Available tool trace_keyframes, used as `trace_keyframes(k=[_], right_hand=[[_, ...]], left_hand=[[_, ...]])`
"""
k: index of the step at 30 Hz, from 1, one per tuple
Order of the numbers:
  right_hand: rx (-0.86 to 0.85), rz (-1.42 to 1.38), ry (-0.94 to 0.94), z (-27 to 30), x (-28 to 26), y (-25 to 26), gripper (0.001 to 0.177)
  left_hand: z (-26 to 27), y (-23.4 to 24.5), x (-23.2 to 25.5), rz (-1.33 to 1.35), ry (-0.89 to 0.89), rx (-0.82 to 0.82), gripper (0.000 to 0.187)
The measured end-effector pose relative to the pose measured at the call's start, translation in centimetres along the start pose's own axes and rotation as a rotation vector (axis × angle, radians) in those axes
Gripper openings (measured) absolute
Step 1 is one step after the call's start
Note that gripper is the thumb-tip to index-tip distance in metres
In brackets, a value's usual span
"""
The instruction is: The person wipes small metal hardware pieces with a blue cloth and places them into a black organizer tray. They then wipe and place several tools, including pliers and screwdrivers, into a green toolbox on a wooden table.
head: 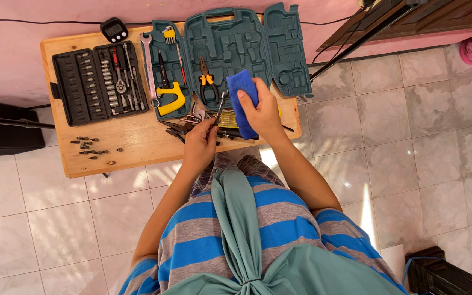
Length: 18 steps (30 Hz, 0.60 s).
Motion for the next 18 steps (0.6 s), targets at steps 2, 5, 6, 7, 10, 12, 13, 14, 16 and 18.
trace_keyframes(k=[2,5,6,7,10,12,13,14,16,18], right_hand=[[-0.009,0.084,0.019,0.1,-1.2,-0.3,0.027],[-0.025,0.143,0.041,0.1,-2.3,-0.5,0.027],[-0.022,0.107,0.024,0.2,-2.2,-0.4,0.028],[-0.018,0.071,0.006,0.2,-2.0,-0.3,0.028],[-0.07,-0.189,-0.03,-0.3,-1.1,0.0,0.027],[-0.161,-0.202,-0.078,-0.8,0.0,-0.7,0.026],[-0.205,-0.209,-0.102,-0.8,0.5,-1.1,0.025],[-0.197,-0.214,-0.106,-0.9,0.8,-1.1,0.025],[-0.184,-0.224,-0.115,-0.9,1.3,-1.1,0.024],[-0.207,-0.156,-0.157,-0.8,2.0,-1.2,0.021]], left_hand=[[0.1,0.3,0.6,-0.031,-0.059,0.029,0.021],[0.3,0.7,1.6,-0.107,-0.168,0.073,0.021],[0.4,0.9,2.0,-0.137,-0.208,0.087,0.022],[0.4,0.9,1.7,-0.133,-0.177,0.075,0.021],[0.2,1.0,1.3,-0.126,-0.12,0.054,0.021],[0.3,1.0,1.6,-0.13,-0.128,0.045,0.02],[0.5,1.0,1.9,-0.133,-0.142,0.039,0.02],[0.5,1.0,2.2,-0.135,-0.16,0.033,0.02],[0.5,1.0,2.7,-0.147,-0.176,0.022,0.02],[0.5,1.1,2.8,-0.167,-0.172,0.011,0.021]])
Point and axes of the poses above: each hand's wrist, its own z-axis away from the middle knuckle, its own y-axis out of the back of the hand, x = y × z, the point moved 10 cm from there along -z, towards the middle knuckle, and after that the axes turned 1 degree about -x, right-handed, at the moved point
